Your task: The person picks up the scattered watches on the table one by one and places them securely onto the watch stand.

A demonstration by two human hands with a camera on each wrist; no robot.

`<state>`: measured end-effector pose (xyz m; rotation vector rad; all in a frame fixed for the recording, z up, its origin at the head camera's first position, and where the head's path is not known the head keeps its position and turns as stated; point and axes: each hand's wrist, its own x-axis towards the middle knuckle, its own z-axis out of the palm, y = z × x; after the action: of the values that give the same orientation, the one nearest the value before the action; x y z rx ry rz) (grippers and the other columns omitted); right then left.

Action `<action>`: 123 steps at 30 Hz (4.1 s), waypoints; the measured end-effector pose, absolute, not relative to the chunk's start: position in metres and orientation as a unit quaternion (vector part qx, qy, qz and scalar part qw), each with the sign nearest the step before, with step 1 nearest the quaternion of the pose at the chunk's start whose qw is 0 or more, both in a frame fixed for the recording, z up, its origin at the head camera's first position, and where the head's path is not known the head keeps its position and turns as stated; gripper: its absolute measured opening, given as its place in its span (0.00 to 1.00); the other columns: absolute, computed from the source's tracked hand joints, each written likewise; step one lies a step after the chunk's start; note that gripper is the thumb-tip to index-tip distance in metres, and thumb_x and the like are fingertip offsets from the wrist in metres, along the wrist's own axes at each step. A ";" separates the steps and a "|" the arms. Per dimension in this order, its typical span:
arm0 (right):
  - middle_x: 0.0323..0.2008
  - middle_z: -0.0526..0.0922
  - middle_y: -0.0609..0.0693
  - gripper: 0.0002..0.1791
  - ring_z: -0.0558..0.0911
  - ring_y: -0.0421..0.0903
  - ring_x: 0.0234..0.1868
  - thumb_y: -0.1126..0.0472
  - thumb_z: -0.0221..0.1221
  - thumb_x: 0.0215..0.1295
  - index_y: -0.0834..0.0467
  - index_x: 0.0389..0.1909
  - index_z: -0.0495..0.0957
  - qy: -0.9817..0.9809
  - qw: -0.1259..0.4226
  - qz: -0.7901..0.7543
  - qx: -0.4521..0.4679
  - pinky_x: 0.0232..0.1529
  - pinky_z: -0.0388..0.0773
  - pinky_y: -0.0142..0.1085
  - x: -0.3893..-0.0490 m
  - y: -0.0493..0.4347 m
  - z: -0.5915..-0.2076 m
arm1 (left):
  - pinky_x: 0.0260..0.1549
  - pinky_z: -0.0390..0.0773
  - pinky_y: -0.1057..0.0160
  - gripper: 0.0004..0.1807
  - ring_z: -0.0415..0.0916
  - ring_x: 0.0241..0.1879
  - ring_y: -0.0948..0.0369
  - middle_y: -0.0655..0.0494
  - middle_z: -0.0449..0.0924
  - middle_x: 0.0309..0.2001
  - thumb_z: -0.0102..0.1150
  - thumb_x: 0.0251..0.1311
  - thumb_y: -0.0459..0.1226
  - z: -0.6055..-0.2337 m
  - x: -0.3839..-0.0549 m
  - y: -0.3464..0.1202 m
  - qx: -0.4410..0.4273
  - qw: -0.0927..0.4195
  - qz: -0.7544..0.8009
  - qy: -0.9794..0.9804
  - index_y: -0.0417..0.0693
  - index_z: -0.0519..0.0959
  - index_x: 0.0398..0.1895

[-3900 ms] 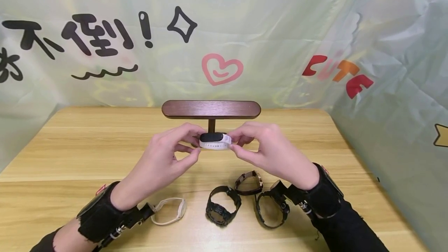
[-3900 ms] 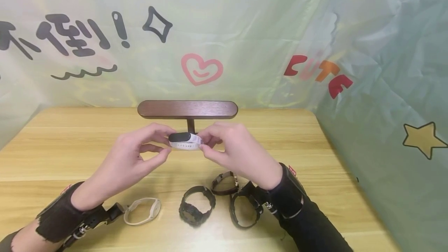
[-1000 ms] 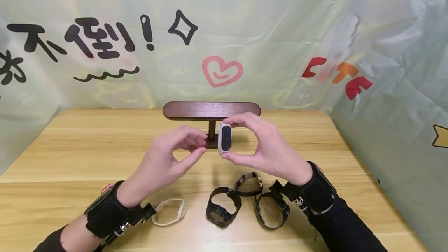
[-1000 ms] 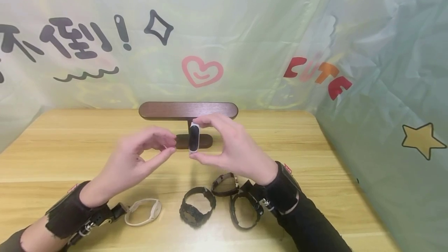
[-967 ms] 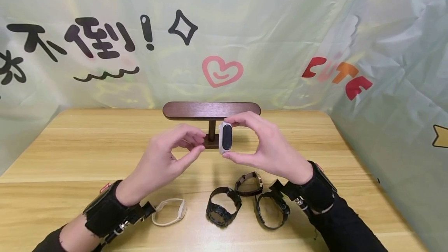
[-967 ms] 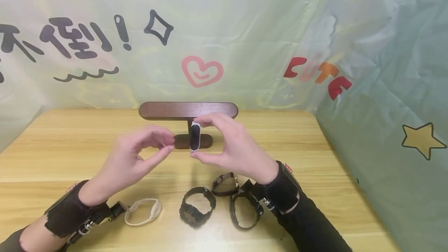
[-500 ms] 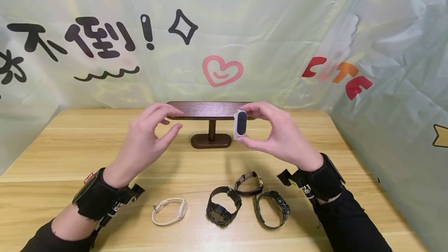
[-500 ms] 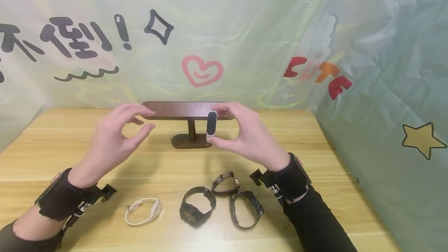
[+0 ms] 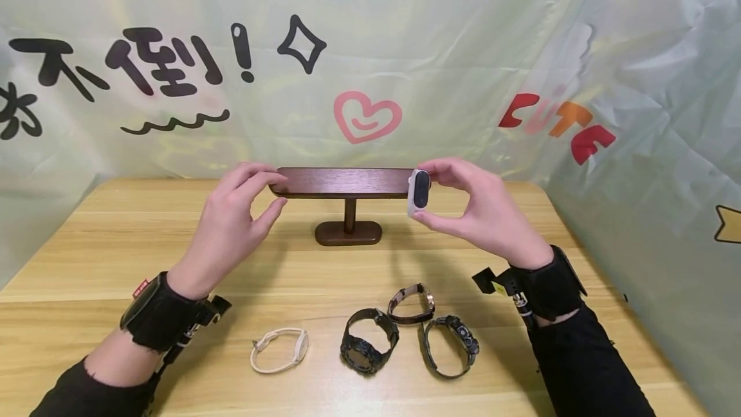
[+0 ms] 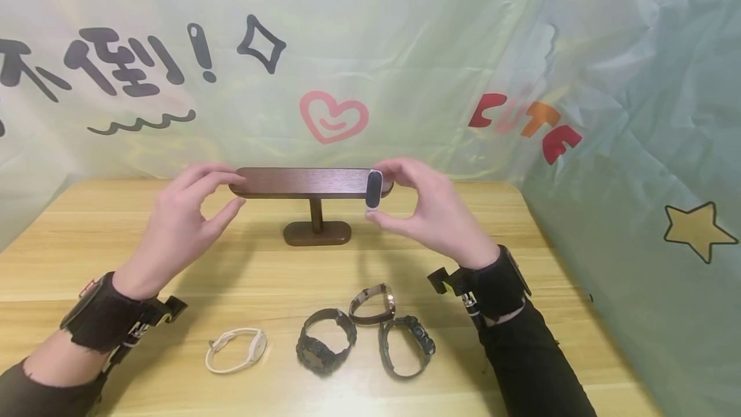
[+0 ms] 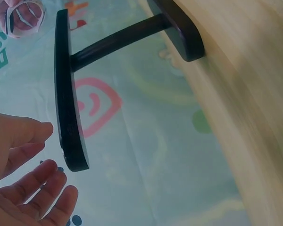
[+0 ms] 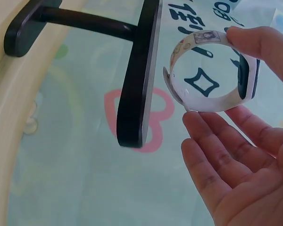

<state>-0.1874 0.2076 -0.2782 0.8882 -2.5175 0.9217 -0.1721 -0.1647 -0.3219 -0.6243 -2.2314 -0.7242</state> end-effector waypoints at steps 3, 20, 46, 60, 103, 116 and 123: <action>0.57 0.88 0.48 0.33 0.87 0.50 0.59 0.58 0.81 0.57 0.53 0.64 0.81 -0.884 0.156 0.319 0.304 0.66 0.83 0.47 -0.190 0.212 -0.277 | 0.56 0.81 0.46 0.13 0.80 0.57 0.45 0.44 0.84 0.54 0.73 0.62 0.25 -0.323 -0.175 -0.166 -0.238 0.344 -0.277 -0.865 0.40 0.86 0.49; 0.60 0.85 0.50 0.32 0.85 0.52 0.62 0.55 0.79 0.60 0.51 0.65 0.80 -0.901 0.134 0.324 0.256 0.68 0.80 0.48 -0.201 0.233 -0.276 | 0.45 0.82 0.52 0.14 0.82 0.46 0.49 0.45 0.83 0.55 0.72 0.64 0.27 -0.326 -0.179 -0.173 -0.217 0.323 -0.276 -0.879 0.40 0.86 0.53; 0.64 0.84 0.49 0.34 0.82 0.53 0.69 0.47 0.76 0.64 0.50 0.68 0.77 -0.918 0.057 0.312 0.239 0.74 0.76 0.49 -0.227 0.230 -0.298 | 0.42 0.81 0.51 0.12 0.84 0.48 0.47 0.44 0.85 0.53 0.72 0.66 0.29 -0.329 -0.180 -0.174 -0.211 0.327 -0.274 -0.879 0.39 0.88 0.51; 0.58 0.87 0.50 0.33 0.86 0.52 0.64 0.51 0.79 0.61 0.51 0.66 0.79 -0.910 0.031 0.314 0.267 0.70 0.79 0.51 -0.240 0.211 -0.292 | 0.41 0.82 0.52 0.12 0.84 0.46 0.47 0.44 0.85 0.53 0.72 0.65 0.29 -0.328 -0.180 -0.176 -0.215 0.324 -0.273 -0.880 0.39 0.88 0.51; 0.53 0.88 0.47 0.33 0.84 0.43 0.46 0.49 0.79 0.60 0.54 0.63 0.79 -0.895 0.021 0.258 0.363 0.46 0.83 0.39 -0.254 0.147 -0.278 | 0.38 0.83 0.52 0.12 0.86 0.42 0.49 0.44 0.86 0.52 0.72 0.64 0.26 -0.327 -0.180 -0.178 -0.222 0.331 -0.278 -0.874 0.39 0.89 0.50; 0.51 0.88 0.48 0.32 0.84 0.43 0.45 0.47 0.78 0.62 0.53 0.63 0.79 -0.898 0.041 0.238 0.367 0.44 0.83 0.38 -0.253 0.139 -0.281 | 0.45 0.85 0.50 0.12 0.85 0.45 0.49 0.43 0.86 0.52 0.73 0.64 0.27 -0.329 -0.182 -0.177 -0.224 0.334 -0.277 -0.872 0.38 0.89 0.49; 0.50 0.88 0.48 0.32 0.84 0.43 0.44 0.46 0.77 0.63 0.53 0.63 0.79 -0.898 0.048 0.234 0.369 0.43 0.82 0.38 -0.253 0.138 -0.283 | 0.46 0.86 0.48 0.12 0.85 0.46 0.47 0.43 0.86 0.53 0.72 0.65 0.27 -0.329 -0.183 -0.177 -0.220 0.331 -0.278 -0.875 0.38 0.88 0.51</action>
<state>-0.2528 0.1383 -0.2825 1.1240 -2.7387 0.7147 -0.1835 -0.1766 -0.3287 -0.5749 -2.2860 -0.7255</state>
